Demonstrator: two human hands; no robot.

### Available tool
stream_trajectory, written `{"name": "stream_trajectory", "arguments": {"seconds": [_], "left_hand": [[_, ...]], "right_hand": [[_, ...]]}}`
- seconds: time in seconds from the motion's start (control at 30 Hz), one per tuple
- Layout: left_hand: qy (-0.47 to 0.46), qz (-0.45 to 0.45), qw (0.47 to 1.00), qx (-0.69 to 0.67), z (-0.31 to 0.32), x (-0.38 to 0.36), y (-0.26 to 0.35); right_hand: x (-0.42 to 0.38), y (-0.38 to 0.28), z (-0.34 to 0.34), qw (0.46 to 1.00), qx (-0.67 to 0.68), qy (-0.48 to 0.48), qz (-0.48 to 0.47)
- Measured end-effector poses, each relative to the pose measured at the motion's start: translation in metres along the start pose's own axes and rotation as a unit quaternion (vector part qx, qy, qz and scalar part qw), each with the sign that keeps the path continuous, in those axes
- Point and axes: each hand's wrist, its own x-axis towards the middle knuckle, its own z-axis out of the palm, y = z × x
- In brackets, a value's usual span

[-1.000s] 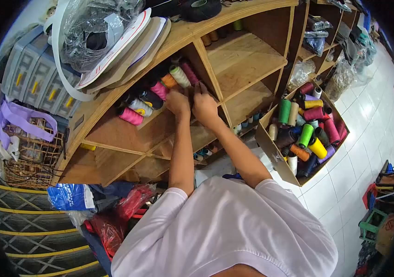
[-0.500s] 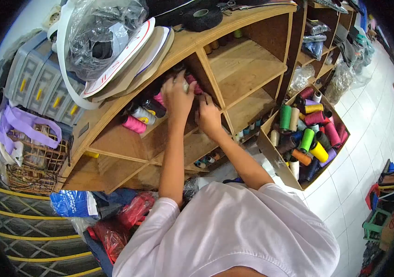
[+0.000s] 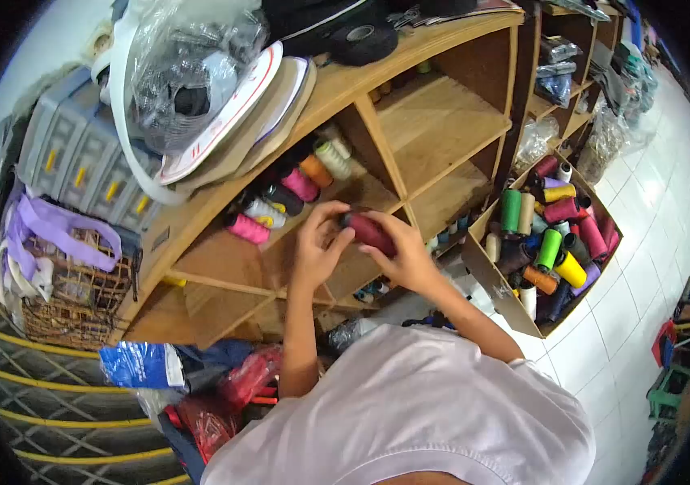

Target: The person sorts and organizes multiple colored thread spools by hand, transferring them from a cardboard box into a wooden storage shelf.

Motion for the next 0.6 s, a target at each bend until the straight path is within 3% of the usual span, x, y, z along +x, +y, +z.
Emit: {"name": "stream_trajectory", "arguments": {"seconds": [0.03,0.1,0.17,0.27,0.5,0.53,0.6], "left_hand": [[-0.013,-0.038,0.999,-0.021,-0.001,0.004,-0.007],[-0.019,-0.078,0.996,-0.043,-0.003,0.021,-0.031],[-0.031,-0.155,0.987,0.005,-0.005,0.044,-0.072],[0.022,-0.176,0.980,0.094,0.006,0.066,-0.101],[0.012,0.000,0.970,0.243,-0.003,0.094,-0.155],[0.012,-0.067,0.972,0.227,-0.002,0.093,-0.150],[0.011,-0.061,0.975,0.213,0.001,0.086,-0.137]], "right_hand": [[-0.009,-0.005,-0.007,0.997,0.042,-0.019,0.069],[-0.028,0.011,-0.010,0.995,0.039,-0.007,0.089],[-0.046,0.025,-0.017,0.989,0.023,-0.011,0.143],[-0.059,0.021,-0.023,0.983,0.038,0.004,0.179],[-0.078,0.023,-0.039,0.983,-0.040,-0.005,0.179],[-0.079,0.023,-0.040,0.984,-0.033,-0.006,0.177],[-0.081,0.019,-0.043,0.983,-0.004,0.003,0.184]]}}
